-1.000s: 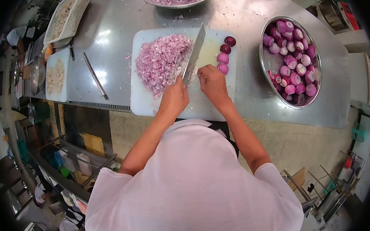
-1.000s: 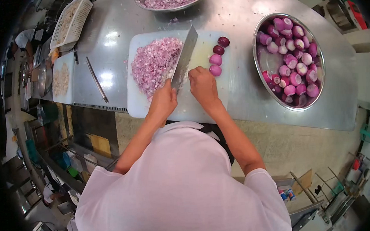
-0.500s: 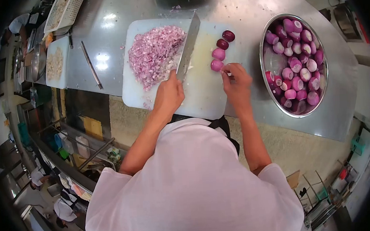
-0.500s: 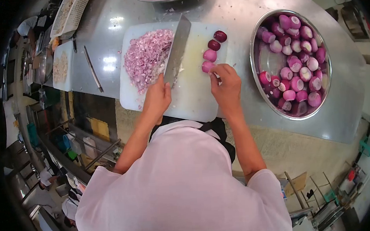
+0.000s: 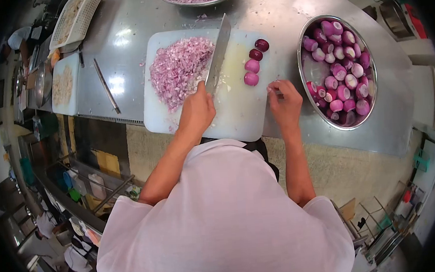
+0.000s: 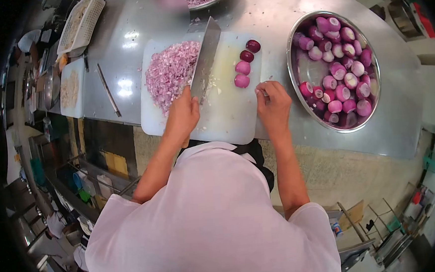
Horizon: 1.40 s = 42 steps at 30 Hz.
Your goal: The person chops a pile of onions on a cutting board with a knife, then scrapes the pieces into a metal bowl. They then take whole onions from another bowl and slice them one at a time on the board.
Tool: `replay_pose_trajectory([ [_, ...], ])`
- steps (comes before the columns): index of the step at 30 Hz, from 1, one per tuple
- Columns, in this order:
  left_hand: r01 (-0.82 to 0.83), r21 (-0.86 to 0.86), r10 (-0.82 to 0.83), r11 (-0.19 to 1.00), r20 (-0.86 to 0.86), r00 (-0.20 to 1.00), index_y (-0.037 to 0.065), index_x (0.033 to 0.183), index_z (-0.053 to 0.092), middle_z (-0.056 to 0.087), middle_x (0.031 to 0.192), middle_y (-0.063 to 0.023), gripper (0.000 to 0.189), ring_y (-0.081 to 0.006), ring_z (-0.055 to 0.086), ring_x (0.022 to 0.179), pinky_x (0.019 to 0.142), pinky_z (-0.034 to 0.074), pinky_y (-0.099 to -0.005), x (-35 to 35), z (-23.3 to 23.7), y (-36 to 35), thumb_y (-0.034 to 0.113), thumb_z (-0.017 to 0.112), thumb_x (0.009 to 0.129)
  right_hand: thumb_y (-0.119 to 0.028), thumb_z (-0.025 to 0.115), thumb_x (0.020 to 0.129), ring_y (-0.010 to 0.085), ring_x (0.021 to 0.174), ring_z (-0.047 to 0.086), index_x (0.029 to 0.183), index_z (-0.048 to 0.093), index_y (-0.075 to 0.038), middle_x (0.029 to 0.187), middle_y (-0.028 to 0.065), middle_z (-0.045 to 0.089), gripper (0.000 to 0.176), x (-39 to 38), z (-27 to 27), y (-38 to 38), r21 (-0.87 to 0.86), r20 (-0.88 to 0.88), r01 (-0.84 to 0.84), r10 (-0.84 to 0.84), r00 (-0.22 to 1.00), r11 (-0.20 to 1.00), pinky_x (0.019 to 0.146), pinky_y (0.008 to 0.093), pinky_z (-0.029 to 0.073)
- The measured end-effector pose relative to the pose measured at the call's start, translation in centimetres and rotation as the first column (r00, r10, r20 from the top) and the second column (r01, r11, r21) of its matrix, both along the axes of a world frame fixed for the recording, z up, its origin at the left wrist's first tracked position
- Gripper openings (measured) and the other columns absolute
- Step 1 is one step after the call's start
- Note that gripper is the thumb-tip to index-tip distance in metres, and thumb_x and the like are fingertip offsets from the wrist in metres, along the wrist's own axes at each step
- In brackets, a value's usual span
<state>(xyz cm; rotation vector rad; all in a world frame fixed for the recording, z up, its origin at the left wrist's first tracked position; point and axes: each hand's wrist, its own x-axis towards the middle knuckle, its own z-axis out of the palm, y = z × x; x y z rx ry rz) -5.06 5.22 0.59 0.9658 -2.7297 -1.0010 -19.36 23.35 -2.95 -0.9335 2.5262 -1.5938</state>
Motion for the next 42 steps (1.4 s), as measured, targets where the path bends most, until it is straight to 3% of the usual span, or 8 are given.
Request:
replay_pose_trajectory([
  [11,0.14,0.015,-0.14,0.99,-0.011,0.99,-0.009,0.113,0.047,0.06,0.069,-0.0314,0.027,-0.0496,0.061,0.068,0.06,0.045,-0.0568,1.4,-3.5,-2.6,0.006,0.053,0.091,0.006,0.066,0.08,0.0211,0.073,0.066,0.088,0.065,0.0,0.088,0.0107,0.065,0.01,4.8,2.2,-1.6,0.008,0.03,0.166,-0.167,0.986,0.986,0.06,0.0293,0.056],
  [15,0.232,0.039,-0.229,0.972,-0.057,0.972,-0.009,0.116,0.047,0.06,0.068,-0.03,0.03,-0.0481,0.061,0.067,0.061,0.045,-0.0555,4.6,-0.4,-3.7,0.006,0.053,0.091,0.004,0.065,0.082,0.0207,0.076,0.066,0.089,0.065,0.0,0.089,0.0107,0.065,0.008,5.6,3.2,-1.8,0.008,-0.03,0.216,-0.216,0.976,0.976,0.062,0.0291,0.056],
  [20,0.455,0.257,-0.473,0.853,0.01,0.881,-0.001,0.109,0.057,0.059,0.068,-0.028,0.023,-0.0465,0.06,0.066,0.059,0.045,-0.0513,12.2,1.5,-4.7,0.008,0.058,0.088,0.002,0.065,0.082,0.0204,0.079,0.066,0.092,0.068,-0.001,0.091,0.0111,0.066,0.011,5.3,1.7,-0.9,0.026,-0.041,0.313,-0.312,0.949,0.949,0.064,0.0299,0.056],
  [25,0.434,0.207,-0.443,0.877,-0.005,0.897,0.0,0.105,0.058,0.061,0.071,-0.0273,0.02,-0.0482,0.06,0.073,0.064,0.046,-0.0544,12.9,-0.9,-10.3,0.008,0.057,0.087,0.0,0.066,0.082,0.021,0.084,0.067,0.1,0.07,-0.003,0.096,0.011,0.067,0.018,3.7,-1.7,-1.5,0.143,-0.066,0.254,-0.247,0.967,0.957,0.066,0.0302,0.057],
  [30,0.349,-0.05,-0.348,0.936,0.017,0.937,0.0,0.109,0.057,0.06,0.069,-0.0258,0.022,-0.047,0.06,0.07,0.062,0.045,-0.0535,11.8,-2.2,-10.6,0.007,0.058,0.088,-0.002,0.067,0.083,0.0225,0.089,0.068,0.105,0.071,-0.006,0.101,0.0117,0.067,0.022,2.5,-3.3,-3.7,0.168,-0.088,0.21,-0.198,0.976,0.963,0.071,0.0318,0.058],
  [33,0.472,0.155,-0.473,0.868,-0.033,0.88,0.0,0.112,0.057,0.062,0.07,-0.0251,0.025,-0.0464,0.061,0.07,0.063,0.046,-0.0537,14.0,-0.2,-8.8,0.007,0.058,0.088,-0.001,0.067,0.083,0.0247,0.091,0.068,0.106,0.07,-0.005,0.104,0.013,0.067,0.024,2.3,-3.7,-4.3,0.176,-0.115,0.197,-0.179,0.977,0.964,0.072,0.0329,0.058],
  [37,0.524,0.223,-0.545,0.822,0.043,0.837,0.005,0.107,0.061,0.063,0.071,-0.0221,0.019,-0.0423,0.064,0.07,0.064,0.049,-0.0484,16.1,-0.3,-12.0,0.009,0.06,0.089,0.003,0.066,0.079,0.0309,0.086,0.068,0.103,0.069,-0.002,0.101,0.0175,0.067,0.024,2.5,-4.1,-4.9,0.171,-0.145,0.179,-0.155,0.977,0.969,0.071,0.0349,0.06],
  [42,0.391,0.099,-0.399,0.915,0.069,0.914,0.005,0.105,0.061,0.062,0.072,-0.0238,0.018,-0.043,0.062,0.07,0.064,0.048,-0.0472,15.2,-0.8,-16.3,0.011,0.061,0.088,0.002,0.069,0.078,0.029,0.083,0.069,0.101,0.069,-0.002,0.098,0.0158,0.066,0.023,3.4,-4.6,-5.3,0.104,-0.112,0.153,-0.141,0.984,0.983,0.071,0.0349,0.059],
])
